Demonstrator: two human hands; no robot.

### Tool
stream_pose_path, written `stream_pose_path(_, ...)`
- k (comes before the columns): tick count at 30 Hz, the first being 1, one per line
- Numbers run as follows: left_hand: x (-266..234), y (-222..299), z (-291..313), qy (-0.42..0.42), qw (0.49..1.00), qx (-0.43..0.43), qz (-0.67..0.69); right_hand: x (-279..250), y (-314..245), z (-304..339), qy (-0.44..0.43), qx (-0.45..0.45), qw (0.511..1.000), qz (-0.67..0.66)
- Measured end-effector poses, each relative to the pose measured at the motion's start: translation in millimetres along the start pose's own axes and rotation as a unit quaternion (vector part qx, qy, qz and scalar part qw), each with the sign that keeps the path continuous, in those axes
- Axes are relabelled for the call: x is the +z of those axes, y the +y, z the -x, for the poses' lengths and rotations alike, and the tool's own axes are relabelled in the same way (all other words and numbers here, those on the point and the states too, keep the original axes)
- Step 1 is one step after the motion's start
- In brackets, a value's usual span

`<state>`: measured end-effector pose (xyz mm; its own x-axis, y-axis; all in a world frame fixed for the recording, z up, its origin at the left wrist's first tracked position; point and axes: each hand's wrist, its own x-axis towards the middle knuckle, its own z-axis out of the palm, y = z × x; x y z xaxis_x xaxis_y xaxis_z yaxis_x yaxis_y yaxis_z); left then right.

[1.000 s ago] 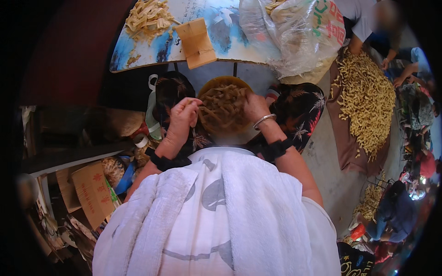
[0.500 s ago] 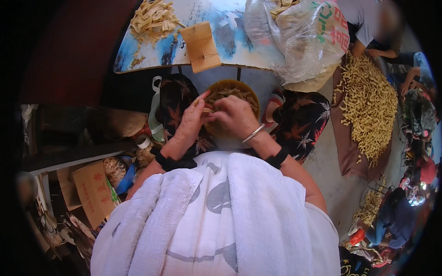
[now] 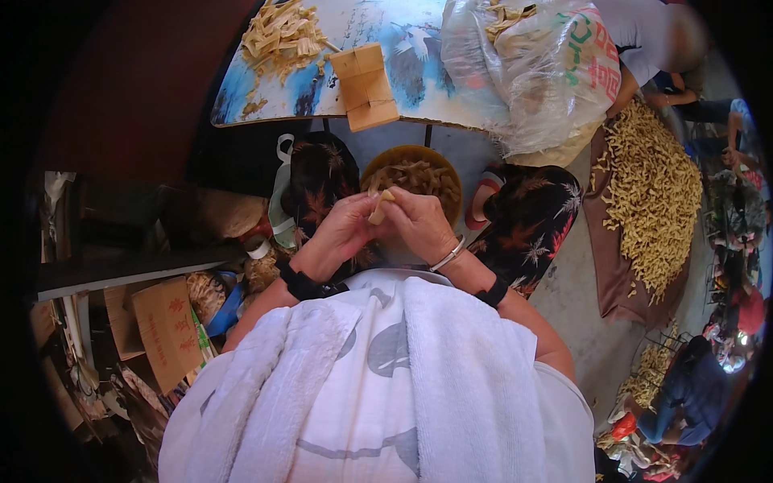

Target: The person bundles thin, light-colored strips of a food product by hand and ties them together using a thin string.

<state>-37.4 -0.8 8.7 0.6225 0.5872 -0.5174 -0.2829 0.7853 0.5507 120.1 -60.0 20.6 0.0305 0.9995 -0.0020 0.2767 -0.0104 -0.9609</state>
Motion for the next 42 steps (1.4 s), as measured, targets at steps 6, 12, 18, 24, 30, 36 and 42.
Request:
stream_pose_path(6, -11.8, -3.4, -8.3, 0.048, 0.680, 0.255, -0.686, 3.5, 9.4, -4.3, 0.106, -0.214, 0.958, 0.162)
stream_pose_path(12, 12.3, 6.4, 7.1, 0.094, 0.548, 0.364, -0.747, 10.6, 24.3, -4.6, 0.109, 0.224, 0.958, -0.145)
stream_pose_path(18, 13.4, 0.1, 0.3, 0.086, 0.587, 0.426, -0.683, 16.0, 30.8, -9.3, 0.081, 0.203, 0.967, -0.130)
stream_pose_path(24, 7.1, 2.2, -6.9, 0.082, 0.638, 0.417, -0.643, 14.9, 34.2, -8.3, 0.057, 0.072, 0.992, -0.087)
stream_pose_path(30, 2.9, 2.7, -5.8, 0.061, 0.684, 0.407, -0.602, 6.5, 15.8, -3.7, -0.057, 0.262, 0.858, -0.437)
stream_pose_path(36, -0.3, 3.0, -0.2, 0.101, 0.887, 0.216, -0.395, 9.9, 14.3, -9.3, -0.011, 0.115, 0.946, -0.303)
stream_pose_path(42, -4.4, 9.0, -2.2, 0.105, 0.869, 0.264, -0.406, 4.2, 4.2, -8.3, 0.000, 0.207, 0.931, -0.300)
